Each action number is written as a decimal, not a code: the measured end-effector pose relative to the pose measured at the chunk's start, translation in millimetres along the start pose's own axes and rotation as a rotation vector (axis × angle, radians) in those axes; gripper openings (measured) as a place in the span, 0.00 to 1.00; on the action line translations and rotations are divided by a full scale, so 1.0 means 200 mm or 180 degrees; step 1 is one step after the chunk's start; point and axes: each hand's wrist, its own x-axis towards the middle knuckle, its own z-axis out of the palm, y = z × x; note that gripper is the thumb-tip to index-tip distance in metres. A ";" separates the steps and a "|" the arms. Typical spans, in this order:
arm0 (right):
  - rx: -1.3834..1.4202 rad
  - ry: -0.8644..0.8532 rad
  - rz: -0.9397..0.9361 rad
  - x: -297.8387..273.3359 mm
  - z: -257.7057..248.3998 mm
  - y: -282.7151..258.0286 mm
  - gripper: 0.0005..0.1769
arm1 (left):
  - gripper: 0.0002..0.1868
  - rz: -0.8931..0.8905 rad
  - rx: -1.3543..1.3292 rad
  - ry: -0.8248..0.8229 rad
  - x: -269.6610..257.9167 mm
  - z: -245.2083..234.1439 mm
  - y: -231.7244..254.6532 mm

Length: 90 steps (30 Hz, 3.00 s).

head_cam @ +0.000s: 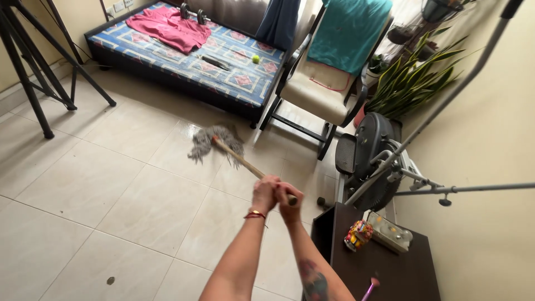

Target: The person moves a chair, rinses a mop in a bucket, and mops the tiled floor of the house.

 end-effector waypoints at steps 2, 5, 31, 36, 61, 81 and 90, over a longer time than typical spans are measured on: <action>-0.0168 -0.0414 0.0112 0.09 0.07 0.15 0.09 | 0.12 -0.0266 0.0066 0.0021 0.08 0.12 -0.19; 0.0155 -0.0910 -0.0201 0.09 0.15 0.38 0.15 | 0.19 -0.0342 0.0193 -0.0053 0.10 0.05 -0.31; -0.0042 -0.0533 -0.0657 0.43 0.39 0.24 0.12 | 0.11 0.0056 0.0318 -0.0959 0.65 -0.12 -0.58; -0.0024 -0.1239 -0.0839 0.39 0.48 -0.06 0.10 | 0.05 -0.0093 0.0506 -0.0835 0.47 -0.33 -0.58; -0.0082 -0.2052 -0.0540 0.36 0.78 -0.13 0.06 | 0.14 -0.0268 0.0475 0.0178 0.24 -0.79 -0.64; -0.0021 -0.1580 -0.0008 0.29 1.23 0.20 0.08 | 0.09 -0.1070 0.1057 -0.0337 0.44 -0.56 -1.34; 0.1703 -0.1360 -0.0509 0.59 0.91 -0.34 0.15 | 0.25 -0.0665 0.1058 0.0702 0.43 -1.02 -0.30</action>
